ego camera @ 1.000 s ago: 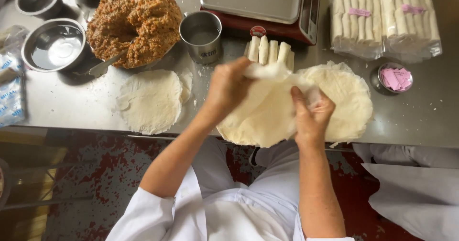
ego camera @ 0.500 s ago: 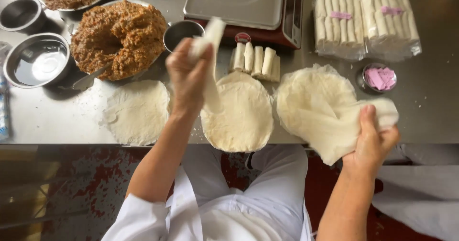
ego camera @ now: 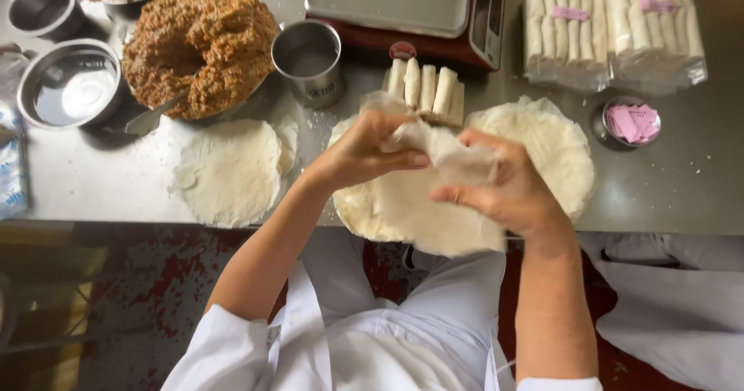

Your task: Separating thin, circular dough sheets from a stack and laying them out on a stainless steel work surface in preparation for filling.

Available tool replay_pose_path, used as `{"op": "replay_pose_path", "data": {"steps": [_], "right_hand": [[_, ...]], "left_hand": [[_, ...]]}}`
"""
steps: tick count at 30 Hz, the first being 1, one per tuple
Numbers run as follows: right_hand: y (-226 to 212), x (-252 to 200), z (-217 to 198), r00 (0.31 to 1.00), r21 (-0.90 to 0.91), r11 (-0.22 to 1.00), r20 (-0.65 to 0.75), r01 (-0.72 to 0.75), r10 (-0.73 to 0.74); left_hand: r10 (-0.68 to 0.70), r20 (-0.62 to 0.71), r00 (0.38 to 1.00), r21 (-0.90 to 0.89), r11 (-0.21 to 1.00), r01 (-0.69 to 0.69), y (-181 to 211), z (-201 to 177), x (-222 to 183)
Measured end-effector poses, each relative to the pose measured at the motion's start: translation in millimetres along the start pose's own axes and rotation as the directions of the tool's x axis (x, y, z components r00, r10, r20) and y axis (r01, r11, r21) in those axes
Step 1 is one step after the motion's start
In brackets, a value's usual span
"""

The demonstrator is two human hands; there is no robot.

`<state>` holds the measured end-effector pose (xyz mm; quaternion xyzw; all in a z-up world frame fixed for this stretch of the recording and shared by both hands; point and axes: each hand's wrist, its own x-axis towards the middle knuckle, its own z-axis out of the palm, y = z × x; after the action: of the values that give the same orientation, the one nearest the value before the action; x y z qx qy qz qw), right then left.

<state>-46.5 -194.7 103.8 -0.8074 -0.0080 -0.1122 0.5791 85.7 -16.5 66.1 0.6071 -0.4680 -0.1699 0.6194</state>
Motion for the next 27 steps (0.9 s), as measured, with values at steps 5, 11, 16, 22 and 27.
{"op": "replay_pose_path", "data": {"steps": [5,11,16,22,27], "right_hand": [[35.2,-3.4,26.1,0.922,-0.021,1.0,-0.386,0.007,-0.014],[126.3,-30.5,50.5,0.842,0.734,0.65,-0.215,-0.194,0.494],[132.8,-32.8,54.2,0.836,0.727,0.618,-0.113,-0.299,0.537],[124.8,-34.6,72.4,0.839,0.49,0.831,-0.308,-0.264,0.448],[117.8,-35.8,74.2,0.852,0.373,0.911,-0.404,-0.178,0.332]], "left_hand": [[0.371,-0.054,0.927,0.495,0.816,-0.298,22.4,-31.4,-5.9],[-0.074,0.074,0.995,0.89,0.455,-0.033,2.8,-37.9,-50.3],[-0.25,-0.022,0.968,0.944,0.313,0.102,-23.8,-7.4,-60.6],[-0.192,-0.185,0.964,0.847,0.467,0.256,-19.7,56.8,-42.8],[0.055,-0.207,0.977,0.919,0.353,0.175,-73.5,58.7,-57.9]]}}
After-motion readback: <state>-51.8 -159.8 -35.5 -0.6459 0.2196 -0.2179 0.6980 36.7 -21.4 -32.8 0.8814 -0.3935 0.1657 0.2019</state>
